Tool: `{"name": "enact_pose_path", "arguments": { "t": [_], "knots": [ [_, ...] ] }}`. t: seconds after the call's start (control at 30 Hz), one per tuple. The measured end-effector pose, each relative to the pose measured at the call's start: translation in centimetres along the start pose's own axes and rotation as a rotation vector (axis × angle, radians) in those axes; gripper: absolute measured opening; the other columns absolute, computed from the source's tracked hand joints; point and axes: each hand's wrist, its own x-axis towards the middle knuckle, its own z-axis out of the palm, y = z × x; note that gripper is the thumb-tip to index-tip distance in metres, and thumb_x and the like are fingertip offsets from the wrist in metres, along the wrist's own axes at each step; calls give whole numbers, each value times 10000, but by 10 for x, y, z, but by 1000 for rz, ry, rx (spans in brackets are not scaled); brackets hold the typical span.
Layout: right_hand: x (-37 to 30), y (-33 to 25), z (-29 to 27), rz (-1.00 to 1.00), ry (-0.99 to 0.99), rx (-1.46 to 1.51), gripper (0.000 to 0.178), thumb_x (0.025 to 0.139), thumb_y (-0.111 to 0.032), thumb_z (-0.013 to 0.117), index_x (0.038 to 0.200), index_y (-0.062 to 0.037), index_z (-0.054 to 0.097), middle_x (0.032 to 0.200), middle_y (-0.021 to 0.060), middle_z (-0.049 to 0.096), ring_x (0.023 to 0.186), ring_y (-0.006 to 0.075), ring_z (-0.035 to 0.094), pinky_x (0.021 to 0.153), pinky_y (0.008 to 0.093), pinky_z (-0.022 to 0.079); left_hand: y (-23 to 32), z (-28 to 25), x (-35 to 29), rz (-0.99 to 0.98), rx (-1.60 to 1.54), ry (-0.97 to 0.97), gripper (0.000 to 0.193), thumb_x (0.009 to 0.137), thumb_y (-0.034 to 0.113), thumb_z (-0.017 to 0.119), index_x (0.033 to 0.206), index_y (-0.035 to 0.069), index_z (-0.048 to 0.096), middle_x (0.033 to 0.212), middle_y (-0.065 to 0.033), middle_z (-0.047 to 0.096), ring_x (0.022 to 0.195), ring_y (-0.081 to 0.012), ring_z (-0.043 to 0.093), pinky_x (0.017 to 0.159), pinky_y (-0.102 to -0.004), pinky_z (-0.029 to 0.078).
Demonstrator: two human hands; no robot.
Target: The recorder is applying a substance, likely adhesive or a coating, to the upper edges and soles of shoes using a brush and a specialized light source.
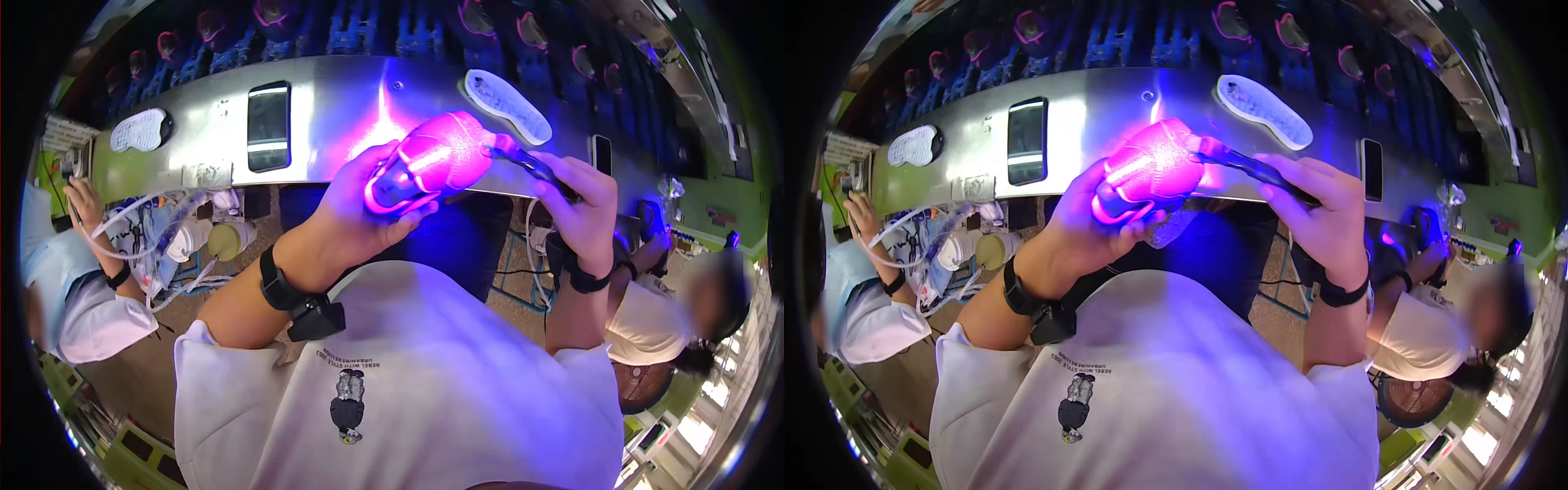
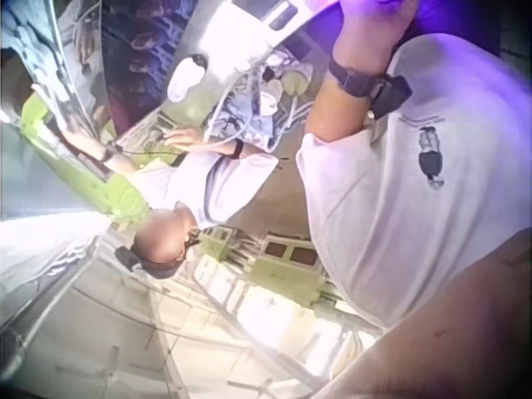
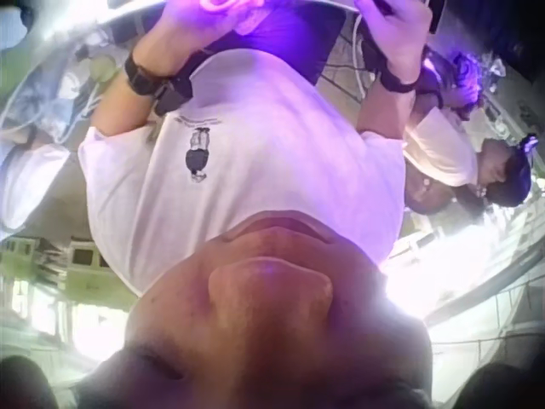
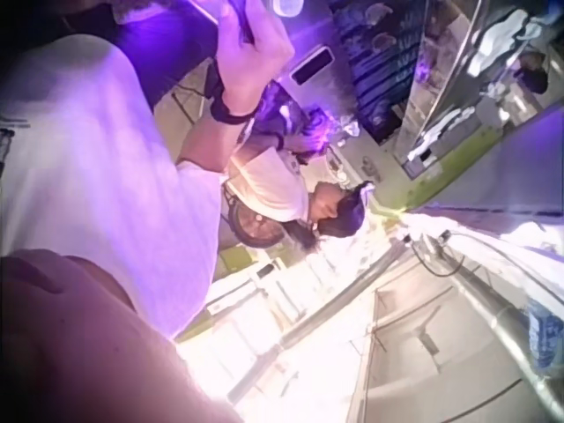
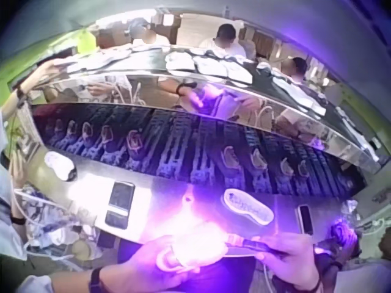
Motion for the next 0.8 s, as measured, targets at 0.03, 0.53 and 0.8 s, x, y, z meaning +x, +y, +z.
{"name": "enact_pose_path", "arguments": {
  "t": [0.03, 0.53, 0.8],
  "knots": [
    [0, 2, 1, -36, 14, 27, 379, 781, -27, 793, 1155, -61, 747, 730, 62, 617, 632, 135, 564, 587, 266, 428, -3, -3, 3, 12, -16, -51, 576, 958, 486, 594, 1317, 39, 533, 1087, -190, 661, 931, -318, 702, 607, -269, 610],
    [-68, 41, 37, -110, 200, 327, 352, 793, -30, 781, 1142, -35, 736, 853, 96, 699, 677, 163, 619, 633, 275, 480, -53, 18, 15, -470, -488, -362, 735, 950, 589, 546, 1449, 57, 459, 1261, -353, 537, 959, -351, 679, 654, -302, 605],
    [-66, 53, 30, 203, 227, 175, 295, 865, -106, 768, 1135, 7, 724, 890, 147, 737, 786, 194, 703, 725, 295, 523, -39, 45, 28, 214, 364, -223, 435, 1003, 268, 573, 1352, 15, 516, 1211, -131, 663, 1045, -222, 689, 911, -357, 579]
  ]
}}
